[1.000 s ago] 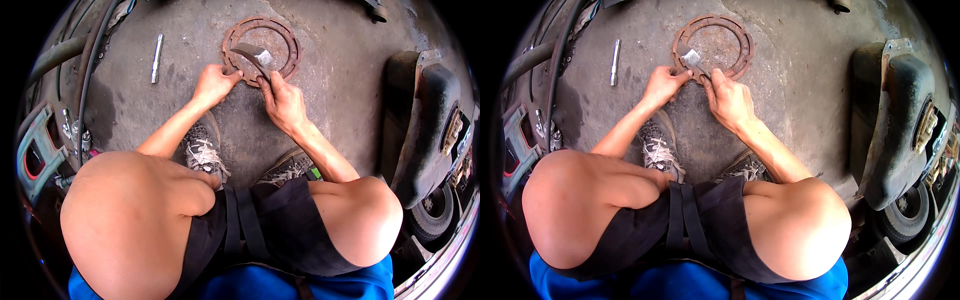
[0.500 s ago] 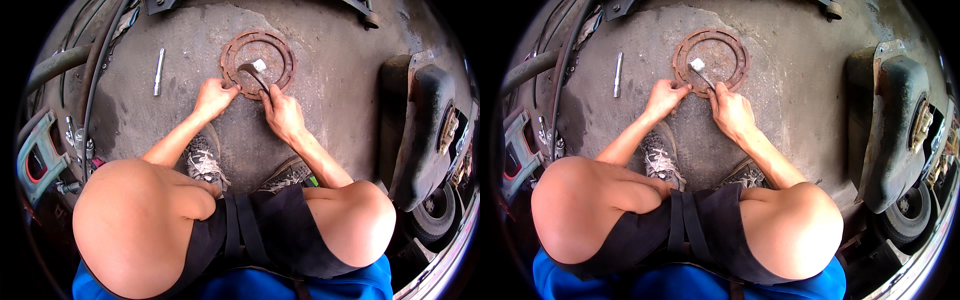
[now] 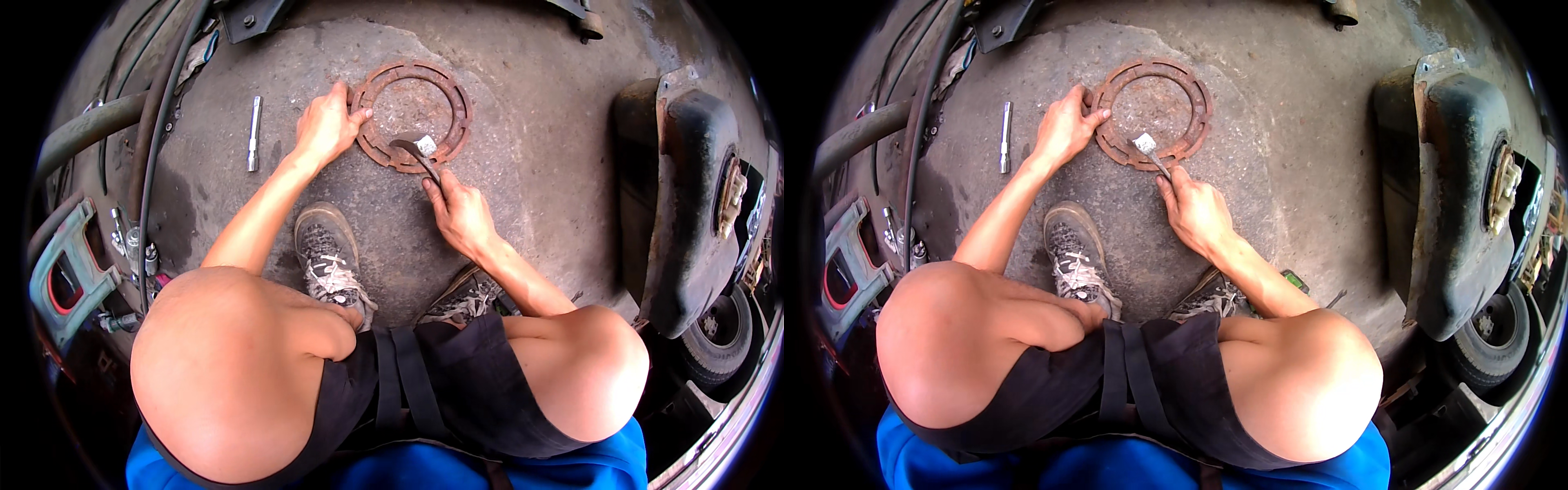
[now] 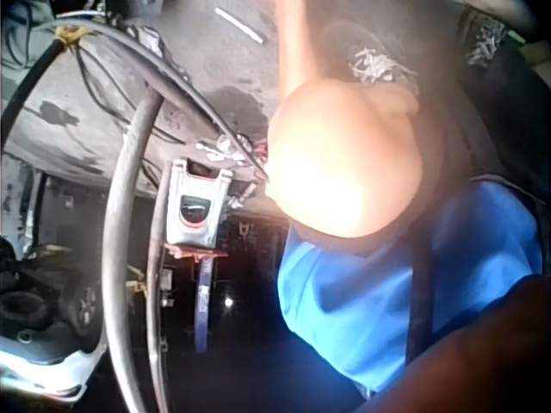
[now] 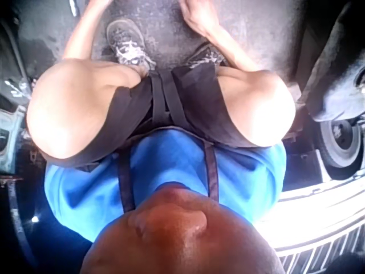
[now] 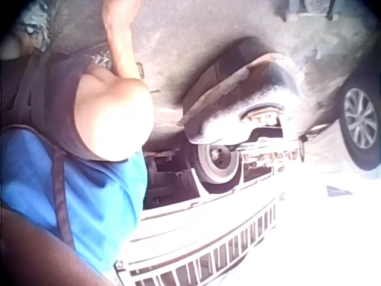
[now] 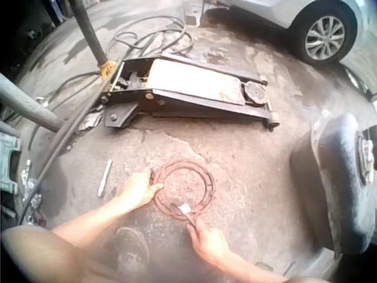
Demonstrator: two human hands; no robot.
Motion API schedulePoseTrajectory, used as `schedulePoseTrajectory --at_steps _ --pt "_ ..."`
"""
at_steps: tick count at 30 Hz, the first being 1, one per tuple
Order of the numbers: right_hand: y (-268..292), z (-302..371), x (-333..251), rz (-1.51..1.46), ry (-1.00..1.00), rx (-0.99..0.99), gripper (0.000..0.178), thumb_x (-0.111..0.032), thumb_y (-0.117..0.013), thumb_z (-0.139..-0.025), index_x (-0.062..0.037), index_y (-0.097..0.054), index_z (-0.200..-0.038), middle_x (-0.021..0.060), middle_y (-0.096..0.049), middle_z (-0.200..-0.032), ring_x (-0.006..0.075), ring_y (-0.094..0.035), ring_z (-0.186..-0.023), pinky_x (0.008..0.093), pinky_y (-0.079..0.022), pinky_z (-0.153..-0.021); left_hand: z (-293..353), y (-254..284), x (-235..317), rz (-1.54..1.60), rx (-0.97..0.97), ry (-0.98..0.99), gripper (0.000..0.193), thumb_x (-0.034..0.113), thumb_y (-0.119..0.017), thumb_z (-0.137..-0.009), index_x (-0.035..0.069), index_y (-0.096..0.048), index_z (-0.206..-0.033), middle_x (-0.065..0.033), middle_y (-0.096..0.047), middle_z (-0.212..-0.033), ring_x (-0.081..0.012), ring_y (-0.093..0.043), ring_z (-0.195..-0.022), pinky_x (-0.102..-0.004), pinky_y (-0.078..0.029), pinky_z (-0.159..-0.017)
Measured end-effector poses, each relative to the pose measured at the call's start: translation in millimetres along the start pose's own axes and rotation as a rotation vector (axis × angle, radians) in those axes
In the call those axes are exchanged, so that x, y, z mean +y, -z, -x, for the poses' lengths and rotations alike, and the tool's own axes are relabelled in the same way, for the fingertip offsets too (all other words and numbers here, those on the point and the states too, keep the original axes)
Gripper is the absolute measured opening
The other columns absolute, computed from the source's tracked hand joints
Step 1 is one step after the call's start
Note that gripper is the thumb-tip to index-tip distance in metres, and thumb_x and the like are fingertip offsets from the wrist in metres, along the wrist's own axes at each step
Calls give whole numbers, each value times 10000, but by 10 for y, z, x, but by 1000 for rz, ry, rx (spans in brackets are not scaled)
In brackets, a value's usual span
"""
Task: The person taps a metal locking ring on a fuel tank using a hammer and a metal tool while kneeling on the ground.
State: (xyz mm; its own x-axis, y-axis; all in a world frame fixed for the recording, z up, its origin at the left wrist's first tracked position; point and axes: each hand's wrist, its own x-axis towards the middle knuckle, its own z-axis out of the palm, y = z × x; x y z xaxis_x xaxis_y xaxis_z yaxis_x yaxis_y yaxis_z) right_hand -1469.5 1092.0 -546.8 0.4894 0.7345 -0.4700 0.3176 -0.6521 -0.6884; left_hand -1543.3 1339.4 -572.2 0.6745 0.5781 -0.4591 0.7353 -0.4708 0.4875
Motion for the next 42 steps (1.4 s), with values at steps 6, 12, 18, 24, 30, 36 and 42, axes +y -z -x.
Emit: schedulePoseTrajectory --at_steps 6,12,18,24,30,36,42 --pt "116 30 10 -98 -80 138 337 -304 -547 -1026 -3 -492 -885 276 -592 -660 512 -611 -684 537 -459 -577 462 -87 197 -128 -383 39 416 382 -765 -836 -2 -659 -954 -241 -707 -938 -426 -679 -972 -527 -513 -820" --pt "105 0 -18 -139 46 315 280 -226 -588 -1010 -13 -483 -863 241 -560 -593 482 -602 -598 492 -449 -502 561 -204 122 -85 -39 -137 545 335 -747 -857 82 -568 -1305 -191 -656 -1051 -431 -664 -937 -515 -529 -761" --pt "22 -72 -7 -4 145 219 263 -260 -553 -1016 -21 -495 -922 248 -616 -663 488 -624 -654 537 -490 -574 437 -231 113 -152 -27 -265 694 325 -759 -848 154 -463 -1452 -174 -525 -1130 -409 -662 -916 -488 -542 -757" --pt "129 -133 -89 47 49 100 277 -280 -522 -1024 -14 -497 -950 260 -648 -725 488 -652 -716 547 -509 -621 434 -271 151 -146 -75 -213 720 324 -763 -849 165 -448 -1477 -185 -515 -1126 -394 -665 -932 -485 -542 -758" --pt "119 -112 -8 15 -59 64 267 -274 -528 -1023 -17 -497 -954 264 -648 -740 489 -651 -747 540 -510 -634 444 -278 199 -147 -95 -199 715 303 -762 -851 147 -451 -1476 -206 -507 -1152 -403 -665 -946 -486 -548 -778" --pt "53 -37 34 87 6 75 271 -240 -592 -1005 -9 -497 -901 270 -575 -670 491 -601 -663 514 -457 -588 434 -268 209 -149 -95 -215 732 293 -763 -848 138 -438 -1486 -216 -501 -1180 -407 -664 -968 -484 -550 -790" --pt "58 37 49 9 46 124 279 -286 -521 -1021 -22 -498 -937 256 -641 -720 492 -643 -730 563 -504 -635 449 -272 210 -154 -86 -224 732 286 -757 -855 127 -429 -1490 -223 -497 -1175 -413 -663 -968 -486 -553 -797"
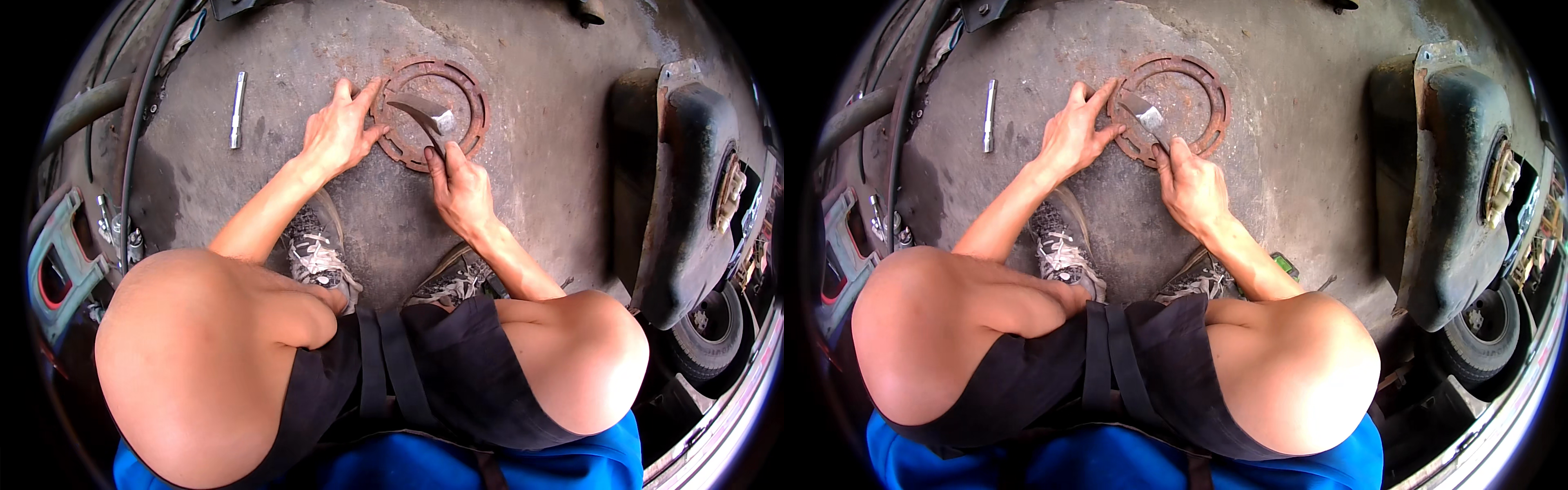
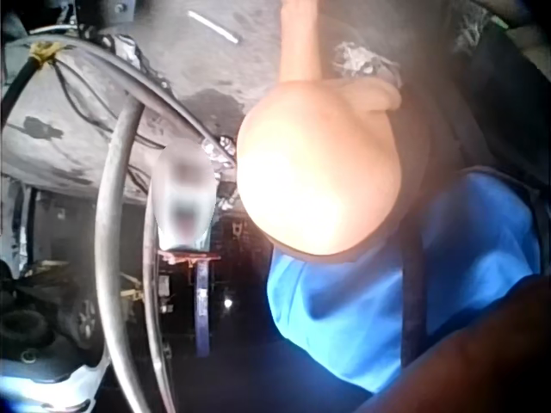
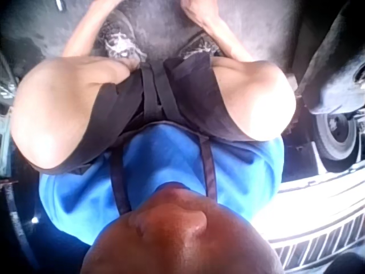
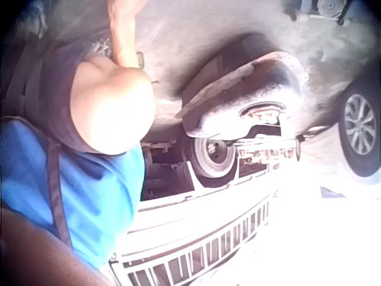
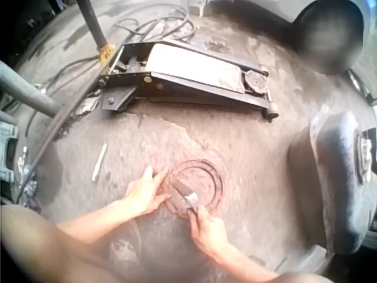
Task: The person taps a metal locking ring on a fuel tank using a hammer and a metal tool while kneeling on the ground.
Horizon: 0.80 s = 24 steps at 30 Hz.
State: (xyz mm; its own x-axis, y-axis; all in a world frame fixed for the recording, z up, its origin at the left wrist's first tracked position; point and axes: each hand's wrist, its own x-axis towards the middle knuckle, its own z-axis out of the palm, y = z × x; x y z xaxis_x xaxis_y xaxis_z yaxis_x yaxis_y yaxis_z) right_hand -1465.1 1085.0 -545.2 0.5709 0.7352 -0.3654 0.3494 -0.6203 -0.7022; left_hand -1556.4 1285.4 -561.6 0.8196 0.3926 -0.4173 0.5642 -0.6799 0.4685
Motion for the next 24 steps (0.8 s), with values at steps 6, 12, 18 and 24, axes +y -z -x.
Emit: schedulePoseTrajectory --at_steps 6,12,18,24 --pt "33 -14 -12 36 -61 -22 273 -281 -534 -1021 -22 -507 -941 245 -655 -763 485 -642 -723 546 -504 -633 9 -28 -3 -27 -4 7 729 288 -746 -864 119 -419 -1493 -223 -494 -1195 -411 -665 -968 -483 -557 -802" --pt "11 -103 -4 96 -84 -62 275 -278 -528 -1022 -16 -504 -942 254 -652 -749 486 -648 -735 547 -513 -640 5 -41 8 -23 -6 11 723 278 -745 -865 106 -422 -1488 -225 -497 -1198 -409 -666 -971 -483 -558 -797" --pt "10 -54 14 89 -44 -51 277 -284 -508 -1026 -17 -506 -950 272 -645 -731 498 -646 -736 565 -512 -647 14 -65 -12 -11 10 -10 722 274 -743 -865 98 -421 -1487 -229 -498 -1199 -416 -669 -955 -485 -557 -796" --pt "10 -77 -49 18 -21 -5 254 -266 -516 -1017 -19 -506 -962 260 -643 -716 495 -645 -728 565 -512 -650 16 -40 -9 -17 16 -5 718 245 -742 -861 85 -419 -1483 -231 -495 -1200 -422 -667 -948 -488 -554 -790"
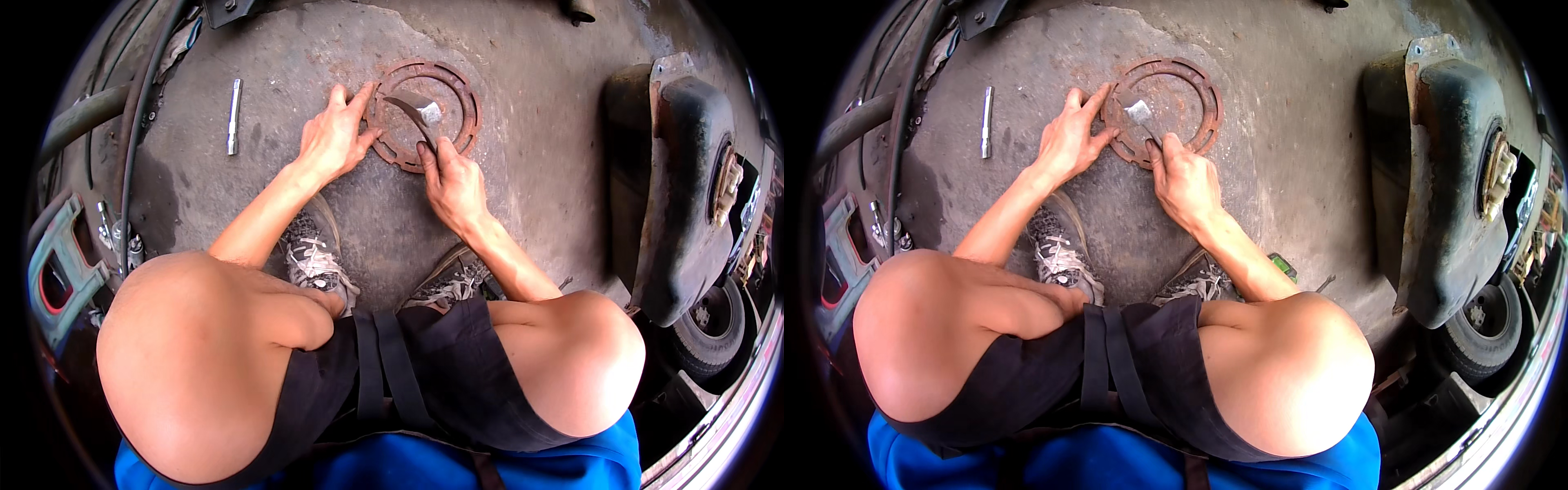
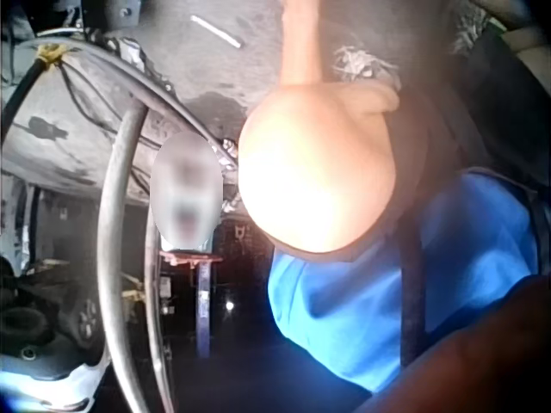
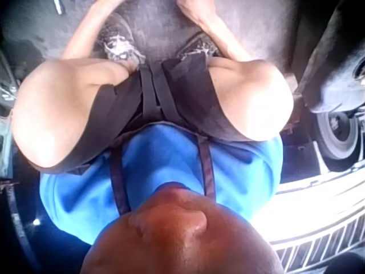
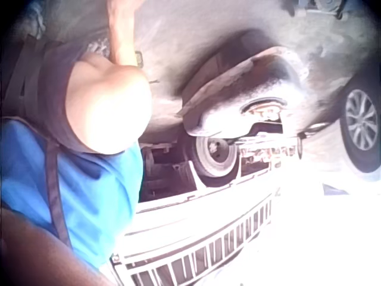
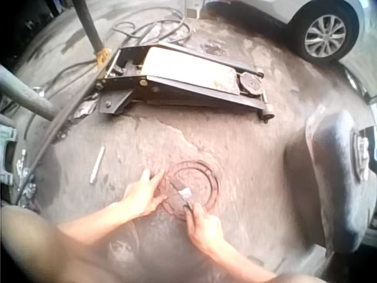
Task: The person taps a metal locking ring on a fuel tank using a hammer and a metal tool while kneeling on the ground.
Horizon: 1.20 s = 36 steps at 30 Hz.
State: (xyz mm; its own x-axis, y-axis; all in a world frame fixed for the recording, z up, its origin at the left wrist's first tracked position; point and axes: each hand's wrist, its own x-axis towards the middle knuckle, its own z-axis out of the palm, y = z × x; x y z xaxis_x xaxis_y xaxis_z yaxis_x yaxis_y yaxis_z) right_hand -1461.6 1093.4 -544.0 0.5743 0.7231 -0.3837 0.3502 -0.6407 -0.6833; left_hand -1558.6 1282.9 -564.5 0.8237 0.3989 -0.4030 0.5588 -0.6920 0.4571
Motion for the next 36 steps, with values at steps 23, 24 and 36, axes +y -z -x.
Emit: schedulePoseTrajectory --at_steps 23,24,36 --pt "240 -289 44 -118 -106 277 316 -291 -545 -1022 2 -526 -907 299 -625 -728 503 -638 -755 552 -483 -617 -1 -190 246 -211 -15 -518 709 368 -683 -884 -51 -456 -1408 -186 -377 -1551 -331 -284 -1482 -471 -270 -1204" --pt "245 -304 49 -79 -100 248 322 -300 -536 -1025 2 -527 -914 301 -630 -738 504 -640 -765 556 -488 -632 5 -223 230 -242 -21 -533 740 386 -683 -878 -54 -441 -1421 -190 -360 -1559 -328 -275 -1486 -466 -259 -1210" --pt "299 -469 123 105 -111 147 302 -290 -516 -1028 0 -542 -947 300 -645 -765 510 -644 -783 560 -500 -672 18 -235 171 -260 -81 -540 862 452 -691 -857 -61 -372 -1471 -193 -294 -1594 -314 -226 -1508 -445 -204 -1238"
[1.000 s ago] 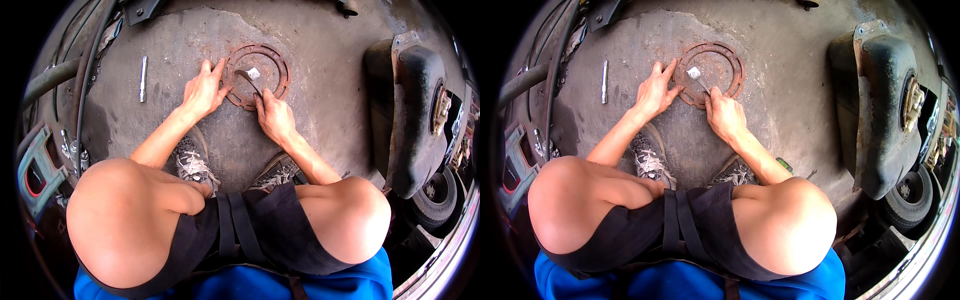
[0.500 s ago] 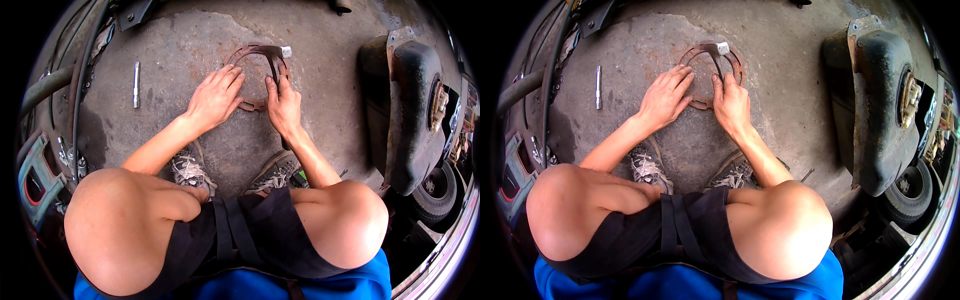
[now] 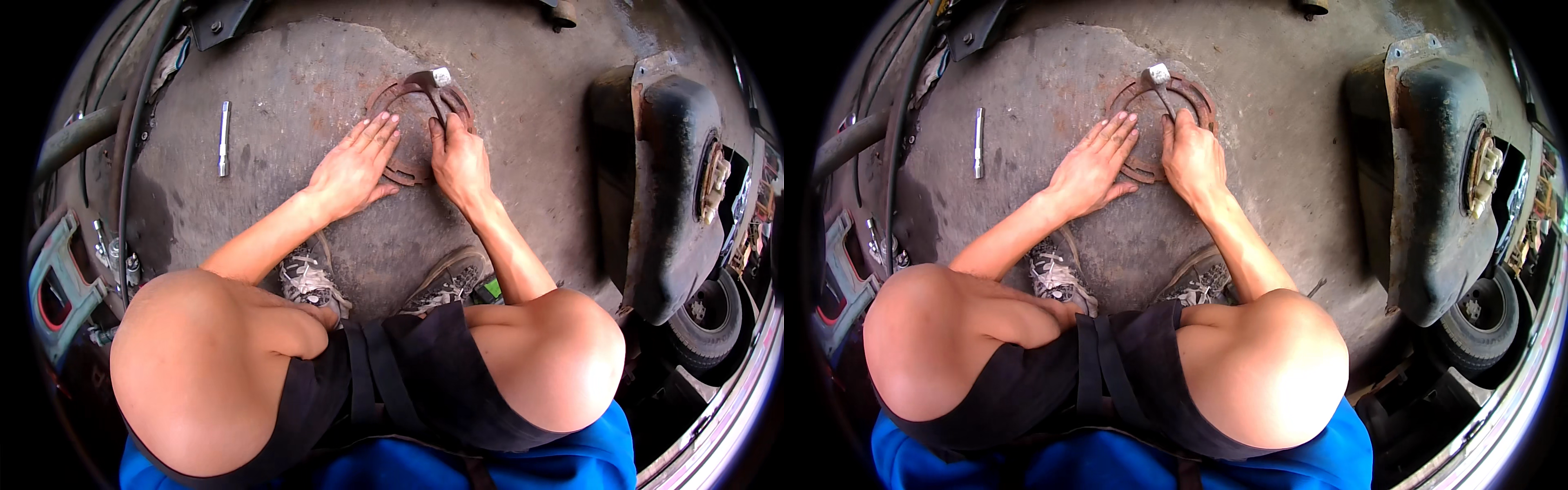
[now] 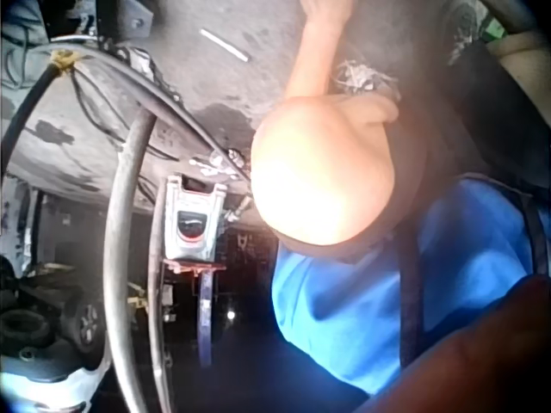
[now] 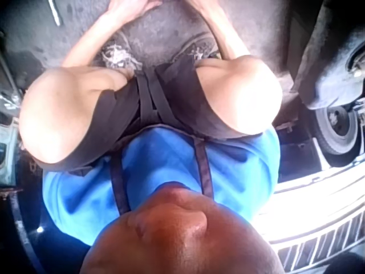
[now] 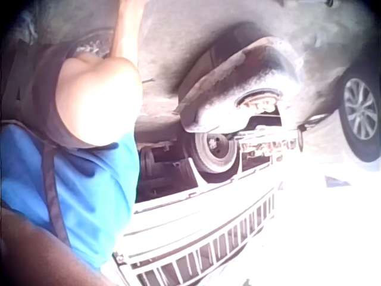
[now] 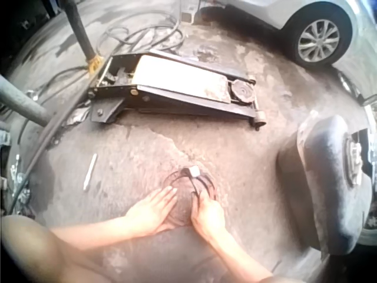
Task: The person taps a metal locking ring on a fuel tank using a hammer and a metal tool while kneeling on the ground.
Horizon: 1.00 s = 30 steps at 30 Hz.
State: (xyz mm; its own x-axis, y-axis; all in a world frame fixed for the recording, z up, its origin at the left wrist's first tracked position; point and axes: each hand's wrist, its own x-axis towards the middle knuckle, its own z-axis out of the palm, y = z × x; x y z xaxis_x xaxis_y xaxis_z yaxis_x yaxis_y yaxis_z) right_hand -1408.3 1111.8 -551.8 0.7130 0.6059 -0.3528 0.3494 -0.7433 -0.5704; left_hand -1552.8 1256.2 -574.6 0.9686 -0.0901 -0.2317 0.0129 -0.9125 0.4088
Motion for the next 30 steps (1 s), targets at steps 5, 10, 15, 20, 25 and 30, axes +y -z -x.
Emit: schedulePoseTrajectory --at_steps 5,10,15,20,25,30 --pt "20 7 -24 -85 -26 53 318 -303 -548 -1018 6 -535 -946 326 -631 -779 515 -634 -815 553 -483 -670 24 24 -15 -3 -3 -7 864 448 -696 -854 -59 -368 -1473 -189 -285 -1600 -313 -222 -1510 -441 -202 -1239" --pt "31 -15 -1 59 1 2 298 -293 -501 -1024 -2 -539 -973 286 -667 -795 506 -654 -797 573 -518 -717 17 37 -5 0 -19 -15 850 449 -688 -866 -65 -378 -1468 -199 -288 -1597 -314 -219 -1511 -436 -204 -1238" --pt "22 1 -46 107 40 -1 288 -287 -498 -1022 -7 -542 -970 283 -672 -796 501 -661 -804 578 -520 -724 28 26 -7 -20 -12 -30 838 452 -677 -878 -66 -382 -1467 -202 -288 -1598 -312 -217 -1512 -431 -202 -1238" --pt "44 44 -82 50 4 21 295 -288 -503 -1020 -8 -545 -939 297 -663 -781 506 -659 -802 582 -521 -711 47 44 -21 -34 -36 -32 832 453 -669 -885 -66 -379 -1468 -200 -286 -1599 -306 -215 -1513 -424 -197 -1242" --pt "1 -8 61 138 38 8 293 -293 -508 -1020 -9 -538 -952 286 -662 -763 507 -658 -782 577 -523 -692 17 36 6 -8 -24 -37 831 421 -683 -877 -67 -366 -1471 -192 -277 -1603 -306 -210 -1514 -426 -198 -1244" --pt "32 33 -52 23 72 25 294 -290 -511 -1018 -5 -536 -950 293 -658 -760 505 -659 -777 570 -526 -693 53 42 -4 -35 -39 -29 815 408 -678 -885 -58 -366 -1477 -189 -271 -1607 -298 -207 -1516 -421 -195 -1244"
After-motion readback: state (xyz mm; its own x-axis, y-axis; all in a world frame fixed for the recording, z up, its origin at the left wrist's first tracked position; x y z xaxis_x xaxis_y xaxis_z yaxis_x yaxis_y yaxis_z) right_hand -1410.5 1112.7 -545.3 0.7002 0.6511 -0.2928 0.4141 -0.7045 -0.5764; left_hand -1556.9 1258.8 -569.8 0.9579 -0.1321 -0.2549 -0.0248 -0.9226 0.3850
